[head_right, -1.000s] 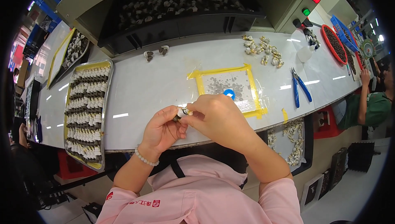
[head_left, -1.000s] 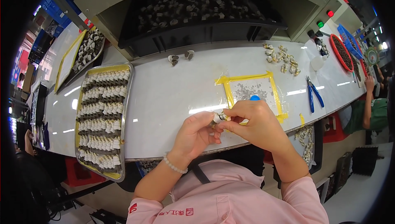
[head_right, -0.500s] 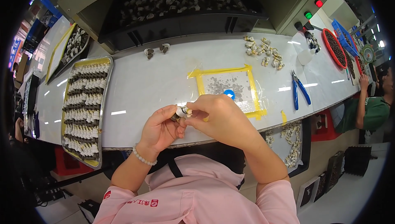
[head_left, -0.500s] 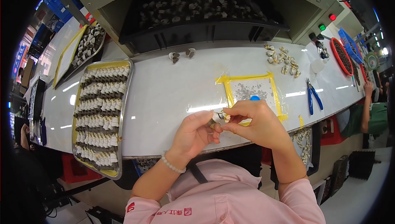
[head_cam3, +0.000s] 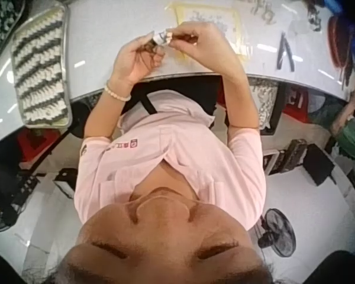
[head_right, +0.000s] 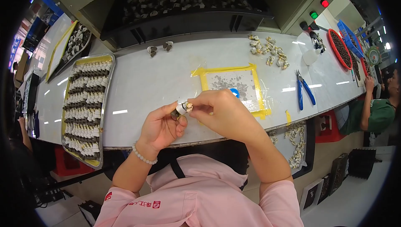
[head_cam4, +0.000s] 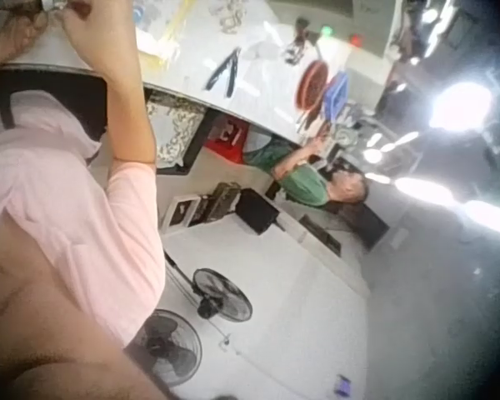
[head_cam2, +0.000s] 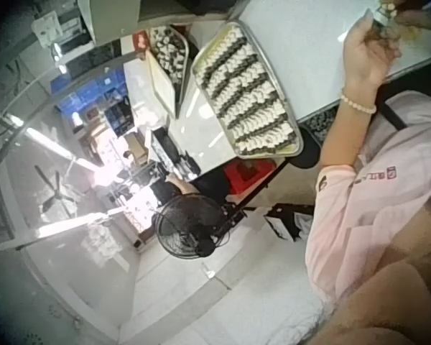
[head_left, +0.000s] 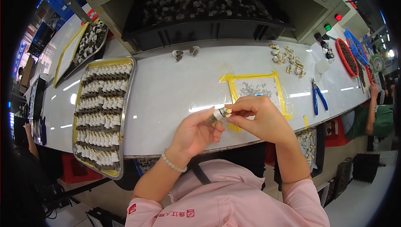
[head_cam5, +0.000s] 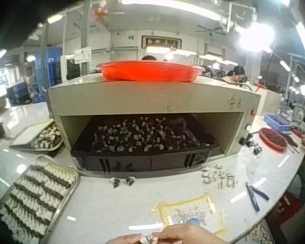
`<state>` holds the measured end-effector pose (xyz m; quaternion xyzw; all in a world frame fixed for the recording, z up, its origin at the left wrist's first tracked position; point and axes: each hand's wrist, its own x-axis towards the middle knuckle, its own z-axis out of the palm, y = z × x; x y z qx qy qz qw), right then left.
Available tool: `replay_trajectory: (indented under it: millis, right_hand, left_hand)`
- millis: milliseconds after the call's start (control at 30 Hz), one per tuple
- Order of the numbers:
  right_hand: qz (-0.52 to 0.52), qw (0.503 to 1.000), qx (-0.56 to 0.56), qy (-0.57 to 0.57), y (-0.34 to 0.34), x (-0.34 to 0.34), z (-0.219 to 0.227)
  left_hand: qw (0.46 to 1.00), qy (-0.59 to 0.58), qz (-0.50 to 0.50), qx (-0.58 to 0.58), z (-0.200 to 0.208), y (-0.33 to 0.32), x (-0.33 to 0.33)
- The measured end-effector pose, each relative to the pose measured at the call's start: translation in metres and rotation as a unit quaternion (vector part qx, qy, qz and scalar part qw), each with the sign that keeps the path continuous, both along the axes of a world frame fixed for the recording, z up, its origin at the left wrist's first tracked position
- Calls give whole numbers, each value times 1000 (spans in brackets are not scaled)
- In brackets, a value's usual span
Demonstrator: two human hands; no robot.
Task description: The person assembles small plastic and electronic components at a factory workbench, using pliers to manipulate the parts from a bin into an assembly tray.
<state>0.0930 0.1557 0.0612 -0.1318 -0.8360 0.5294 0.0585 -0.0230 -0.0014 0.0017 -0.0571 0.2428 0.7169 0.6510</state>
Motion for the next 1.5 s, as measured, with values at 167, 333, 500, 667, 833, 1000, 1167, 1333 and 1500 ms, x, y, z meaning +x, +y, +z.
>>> replay_trajectory:
  millis: [167,333,500,667,833,1000,1167,1333,1500]
  right_hand:
    - [-17,998,-49,-30,-2,-9,2]
    - [-32,996,-66,-45,-3,-14,3]
    - [-22,998,-34,-39,-3,-16,3]
    - [-22,999,-29,-34,-4,-14,2]
    - [-25,999,-30,-10,-6,-12,-1]
    - [-22,1000,-17,-6,-6,-11,-2]
    - [-23,999,-21,28,-5,-9,-7]
    - [-12,998,-38,38,-3,-6,-8]
    - [5,996,-85,37,-4,-3,-4]
  left_hand:
    - [999,-36,2,24,-2,-2,-4]
    - [998,-50,9,28,-2,-1,-6]
    - [997,-57,25,44,-4,-2,-5]
    - [998,-49,28,39,-4,-2,-3]
    - [998,-44,31,35,-5,-3,-2]
    - [998,-40,34,42,-9,-3,-1]
    - [999,-11,38,37,-11,-3,1]
    - [998,13,37,50,-9,-1,4]
    - [994,73,51,60,-11,-3,7]
